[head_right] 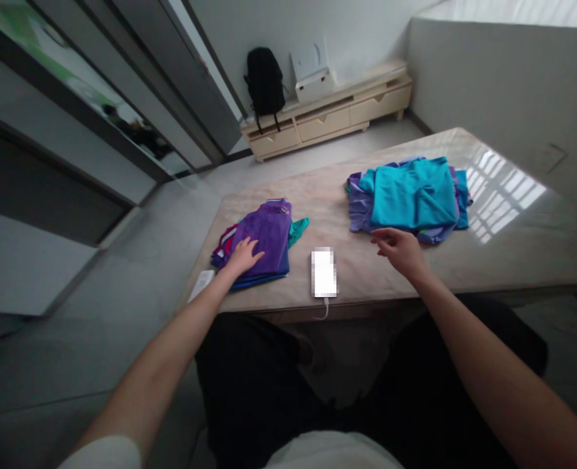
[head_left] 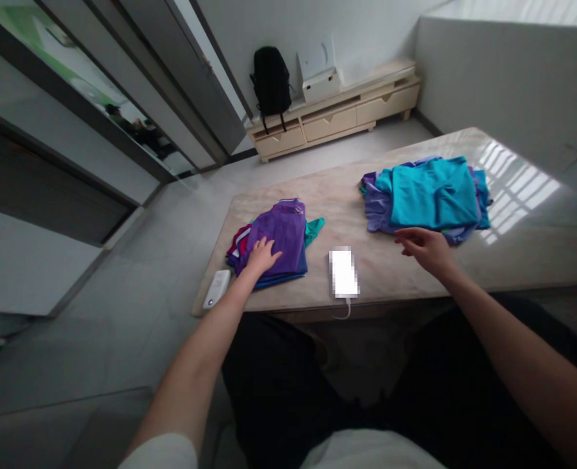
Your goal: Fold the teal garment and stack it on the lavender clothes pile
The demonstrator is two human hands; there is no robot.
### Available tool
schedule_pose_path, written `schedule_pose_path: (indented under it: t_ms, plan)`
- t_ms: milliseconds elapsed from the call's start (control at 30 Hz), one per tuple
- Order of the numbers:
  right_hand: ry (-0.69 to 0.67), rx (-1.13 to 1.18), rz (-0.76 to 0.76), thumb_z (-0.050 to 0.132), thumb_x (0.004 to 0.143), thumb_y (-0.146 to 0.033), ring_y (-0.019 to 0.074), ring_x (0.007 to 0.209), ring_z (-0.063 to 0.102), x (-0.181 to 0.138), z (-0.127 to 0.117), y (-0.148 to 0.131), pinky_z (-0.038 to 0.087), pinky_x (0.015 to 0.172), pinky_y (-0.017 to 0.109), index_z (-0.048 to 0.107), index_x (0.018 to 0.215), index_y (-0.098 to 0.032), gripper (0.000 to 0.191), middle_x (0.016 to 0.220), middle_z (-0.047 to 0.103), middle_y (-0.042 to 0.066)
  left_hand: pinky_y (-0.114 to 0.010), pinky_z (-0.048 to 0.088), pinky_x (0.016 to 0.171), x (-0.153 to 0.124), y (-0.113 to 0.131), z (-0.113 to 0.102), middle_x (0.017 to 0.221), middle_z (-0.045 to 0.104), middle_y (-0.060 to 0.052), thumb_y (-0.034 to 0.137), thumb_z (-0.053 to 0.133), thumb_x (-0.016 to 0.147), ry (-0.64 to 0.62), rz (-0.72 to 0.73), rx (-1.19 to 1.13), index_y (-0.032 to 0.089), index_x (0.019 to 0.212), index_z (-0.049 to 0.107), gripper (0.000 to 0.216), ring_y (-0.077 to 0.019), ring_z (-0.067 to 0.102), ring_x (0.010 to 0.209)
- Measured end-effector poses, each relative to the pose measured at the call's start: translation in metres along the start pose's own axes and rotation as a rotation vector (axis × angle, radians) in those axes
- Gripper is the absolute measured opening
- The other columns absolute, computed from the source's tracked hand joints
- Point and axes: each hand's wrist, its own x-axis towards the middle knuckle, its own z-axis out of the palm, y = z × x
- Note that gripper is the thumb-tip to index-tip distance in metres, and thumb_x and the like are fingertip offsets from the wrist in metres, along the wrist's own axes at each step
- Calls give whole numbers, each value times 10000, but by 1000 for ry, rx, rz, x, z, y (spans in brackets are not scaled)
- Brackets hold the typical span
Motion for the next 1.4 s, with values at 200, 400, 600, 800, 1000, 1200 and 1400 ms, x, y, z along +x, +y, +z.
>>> schedule_pose_path:
  t_ms: [200, 400, 600, 800, 1000, 1200, 1400]
  plan:
    - [-84, -124, -2, 609, 866, -327, 158, 652, 713, 2, 21, -2, 528, 565, 242, 752, 1104, -159, 325, 993, 775, 83, -406, 291, 1252, -4, -34, 50, 1632, 400, -210, 384, 521, 1005, 20, -56, -143, 92, 1507, 501, 581, -316, 352, 1539]
    - [-207, -229, 13, 593, 881, -308, 141, 633, 702, -6, 36, -2, 506, 589, 238, 761, 1098, -169, 308, 966, 777, 58, -375, 387, 1192, 22, -44, 51, 1416, 638, -185, 265, 663, 892, 69, -17, -327, 98, 1314, 679, 454, -297, 582, 1337]
    - [-322, -286, 31, 590, 906, -354, 166, 642, 711, -6, 33, 1, 515, 566, 249, 749, 1148, -161, 347, 979, 778, 81, -425, 492, 1038, 19, -59, 42, 1048, 781, -137, 162, 757, 737, 124, -44, -572, 167, 890, 799, 160, -317, 697, 1051]
    - [-459, -322, 20, 567, 942, -346, 173, 682, 718, -11, 35, -2, 526, 576, 253, 725, 1227, -154, 379, 985, 774, 93, -375, 496, 972, 5, -61, 33, 770, 730, -53, 141, 839, 600, 198, -87, -938, 190, 678, 745, 131, -242, 668, 865]
    - [-555, -359, 9, 603, 897, -241, 155, 687, 701, -18, 34, -11, 520, 609, 255, 709, 1296, -160, 420, 995, 770, 75, -258, 533, 811, -10, -63, 8, 777, 721, -23, 184, 805, 690, 267, -199, -1451, 157, 854, 719, 187, -153, 681, 773]
    - [-624, -418, -3, 637, 905, -268, 157, 655, 682, -21, 42, -18, 510, 638, 274, 715, 1312, -165, 427, 961, 770, 69, -223, 559, 843, -30, -48, -36, 890, 758, -19, 113, 590, 847, 331, -199, -1881, 180, 890, 680, 120, -108, 716, 840]
    - [-642, -460, -31, 602, 950, -290, 163, 694, 691, -28, 50, -30, 497, 666, 269, 696, 1334, -173, 413, 949, 771, 72, -271, 562, 923, -60, -12, -53, 869, 767, -24, 100, 542, 899, 387, -150, -2274, 189, 943, 720, 204, -134, 728, 879]
